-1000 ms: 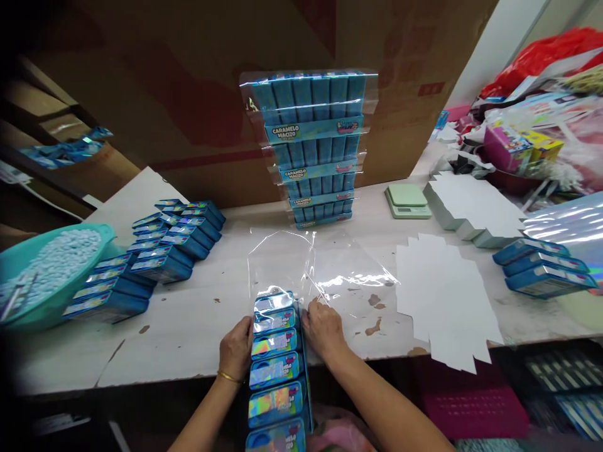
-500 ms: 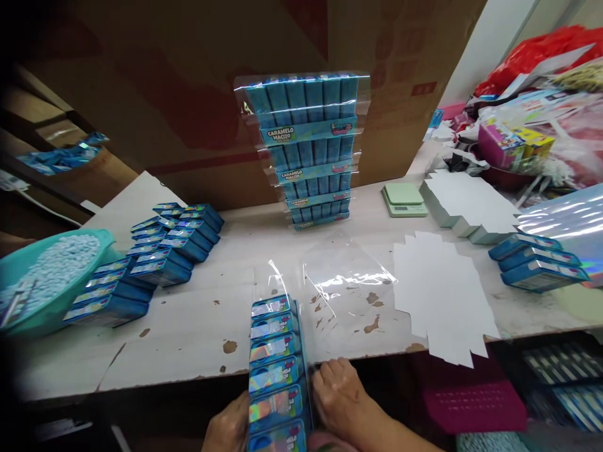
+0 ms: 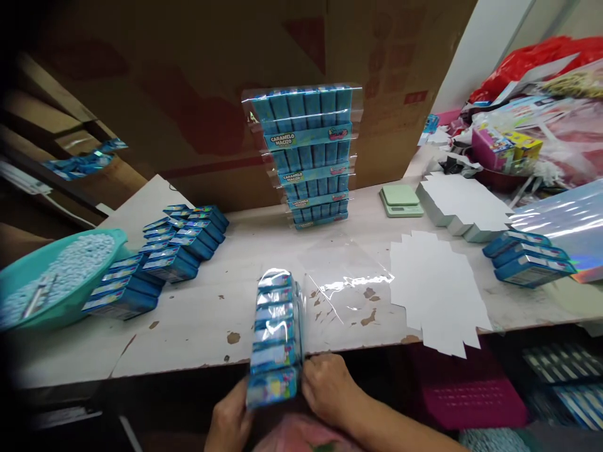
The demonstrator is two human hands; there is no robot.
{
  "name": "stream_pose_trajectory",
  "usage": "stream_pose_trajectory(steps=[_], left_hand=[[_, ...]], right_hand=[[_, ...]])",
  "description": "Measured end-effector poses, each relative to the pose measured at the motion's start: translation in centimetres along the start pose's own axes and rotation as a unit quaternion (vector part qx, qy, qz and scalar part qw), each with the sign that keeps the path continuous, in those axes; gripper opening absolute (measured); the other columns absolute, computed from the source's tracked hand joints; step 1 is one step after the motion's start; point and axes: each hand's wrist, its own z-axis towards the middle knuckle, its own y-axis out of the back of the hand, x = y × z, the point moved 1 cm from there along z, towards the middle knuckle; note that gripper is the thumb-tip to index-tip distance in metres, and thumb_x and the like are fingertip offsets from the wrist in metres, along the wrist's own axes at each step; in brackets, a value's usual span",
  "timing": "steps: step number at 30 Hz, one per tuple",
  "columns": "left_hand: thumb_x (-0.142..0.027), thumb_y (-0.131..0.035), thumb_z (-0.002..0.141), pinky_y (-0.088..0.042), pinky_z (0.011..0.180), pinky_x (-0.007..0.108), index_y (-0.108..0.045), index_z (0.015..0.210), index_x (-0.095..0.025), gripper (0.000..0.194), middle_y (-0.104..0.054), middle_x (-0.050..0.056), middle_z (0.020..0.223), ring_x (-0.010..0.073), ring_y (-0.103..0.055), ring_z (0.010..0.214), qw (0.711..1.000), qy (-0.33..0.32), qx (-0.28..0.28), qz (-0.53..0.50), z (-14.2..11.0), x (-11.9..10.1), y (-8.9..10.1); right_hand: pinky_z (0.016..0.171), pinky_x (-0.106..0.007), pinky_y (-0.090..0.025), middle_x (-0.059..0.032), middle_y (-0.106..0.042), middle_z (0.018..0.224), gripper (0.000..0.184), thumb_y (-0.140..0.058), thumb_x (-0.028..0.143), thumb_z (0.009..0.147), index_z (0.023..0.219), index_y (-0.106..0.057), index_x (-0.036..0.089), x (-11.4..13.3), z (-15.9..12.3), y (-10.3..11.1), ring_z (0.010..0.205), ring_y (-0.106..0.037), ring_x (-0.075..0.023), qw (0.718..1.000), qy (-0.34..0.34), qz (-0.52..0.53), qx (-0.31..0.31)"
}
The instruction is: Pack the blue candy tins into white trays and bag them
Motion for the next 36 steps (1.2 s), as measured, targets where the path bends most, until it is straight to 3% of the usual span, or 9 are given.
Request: stream_pose_trajectory(steps=[6, 15, 21, 24, 27, 29, 32, 34, 36], left_hand=[[-0.032, -0.031, 0.081, -0.033, 0.045, 0.022, -0.050, 0.060, -0.018, 0.031, -0.054, 0.002, 0.050, 0.0131, -0.050, 0.044, 0.981, 0.085, -0.065, 0.160, 4.4, 4.5, 0.5], [-0.021, -0.041, 0.074, -0.036, 0.057, 0.023, -0.055, 0.077, -0.017, 0.015, -0.061, 0.006, 0.076, 0.0169, -0.057, 0.067, 0.964, 0.163, 0.050, 0.204, 7.9, 8.8, 2.8], [-0.018, -0.040, 0.076, -0.038, 0.068, 0.025, -0.056, 0.091, -0.017, 0.022, -0.060, 0.006, 0.089, 0.0171, -0.055, 0.081, 0.953, 0.236, 0.084, 0.171, 10.1, 11.2, 5.3], [-0.023, -0.039, 0.078, -0.039, 0.074, 0.028, -0.055, 0.098, -0.019, 0.026, -0.058, 0.007, 0.099, 0.0186, -0.053, 0.089, 0.942, 0.283, 0.062, 0.167, 9.2, 12.2, 5.5], [-0.026, -0.041, 0.078, -0.035, 0.082, 0.035, -0.054, 0.105, -0.025, 0.030, -0.049, 0.006, 0.118, 0.0219, -0.044, 0.106, 0.933, 0.315, 0.033, 0.168, 7.7, 11.9, 4.6], [-0.025, -0.041, 0.079, -0.031, 0.089, 0.037, -0.054, 0.106, -0.028, 0.031, -0.044, 0.004, 0.126, 0.0212, -0.036, 0.115, 0.929, 0.331, 0.009, 0.165, 7.1, 11.1, 3.7], [-0.026, -0.042, 0.079, -0.025, 0.093, 0.039, -0.057, 0.103, -0.029, 0.028, -0.043, 0.002, 0.128, 0.0196, -0.031, 0.120, 0.921, 0.359, -0.022, 0.152, 6.9, 10.2, 2.8], [-0.027, -0.043, 0.078, -0.025, 0.094, 0.040, -0.057, 0.102, -0.029, 0.028, -0.044, 0.001, 0.128, 0.0197, -0.032, 0.120, 0.919, 0.369, -0.039, 0.131, 6.9, 10.3, 2.8], [-0.027, -0.045, 0.076, -0.026, 0.094, 0.039, -0.056, 0.105, -0.027, 0.031, -0.045, 0.003, 0.126, 0.0201, -0.035, 0.118, 0.919, 0.376, -0.070, 0.093, 6.8, 10.5, 3.2]], right_hand=[[0.055, -0.026, -0.038, -0.0074, -0.063, 0.072, 0.020, -0.036, 0.020, 0.079, 0.077, -0.056, 0.015, 4.2, 5.4, 0.2, 0.063, -0.058, -0.0173, 0.999, -0.017, 0.022, 0.018], [0.060, -0.029, -0.043, -0.0107, -0.065, 0.074, 0.028, -0.032, 0.021, 0.082, 0.081, -0.059, 0.013, 7.9, 9.0, -0.4, 0.067, -0.062, -0.0205, 0.998, 0.016, 0.038, 0.037], [0.065, -0.025, -0.043, -0.0073, -0.067, 0.080, 0.032, -0.033, 0.028, 0.085, 0.080, -0.063, 0.017, 9.8, 11.6, 0.0, 0.073, -0.061, -0.0168, 0.993, 0.061, 0.100, 0.021], [0.068, -0.022, -0.043, -0.0025, -0.066, 0.083, 0.034, -0.033, 0.035, 0.086, 0.081, -0.063, 0.021, 5.8, 11.1, 0.9, 0.076, -0.060, -0.0133, 0.981, 0.075, 0.173, -0.051], [0.079, -0.029, -0.043, -0.0092, -0.064, 0.091, 0.043, -0.026, 0.040, 0.087, 0.089, -0.062, 0.016, -2.2, 9.4, 1.7, 0.088, -0.057, -0.0176, 0.976, -0.034, 0.107, -0.189], [0.090, -0.039, -0.036, -0.0128, -0.053, 0.115, 0.050, -0.027, 0.047, 0.083, 0.109, -0.054, 0.014, -7.8, 7.9, 1.8, 0.110, -0.044, -0.0243, 0.985, -0.042, 0.013, -0.167], [0.094, -0.052, -0.027, -0.0082, -0.038, 0.132, 0.057, -0.029, 0.053, 0.079, 0.122, -0.044, 0.019, -14.3, 5.8, 1.5, 0.123, -0.026, -0.0305, 0.990, -0.083, -0.101, -0.049], [0.091, -0.059, -0.025, -0.0082, -0.034, 0.134, 0.053, -0.025, 0.051, 0.080, 0.117, -0.048, 0.021, -16.4, 5.2, 1.7, 0.124, -0.023, -0.0330, 0.980, -0.151, -0.126, -0.021], [0.088, -0.063, -0.023, -0.0098, -0.035, 0.133, 0.052, -0.021, 0.048, 0.081, 0.110, -0.054, 0.021, -16.4, 5.7, 2.5, 0.123, -0.024, -0.0343, 0.977, -0.185, -0.104, -0.032]])
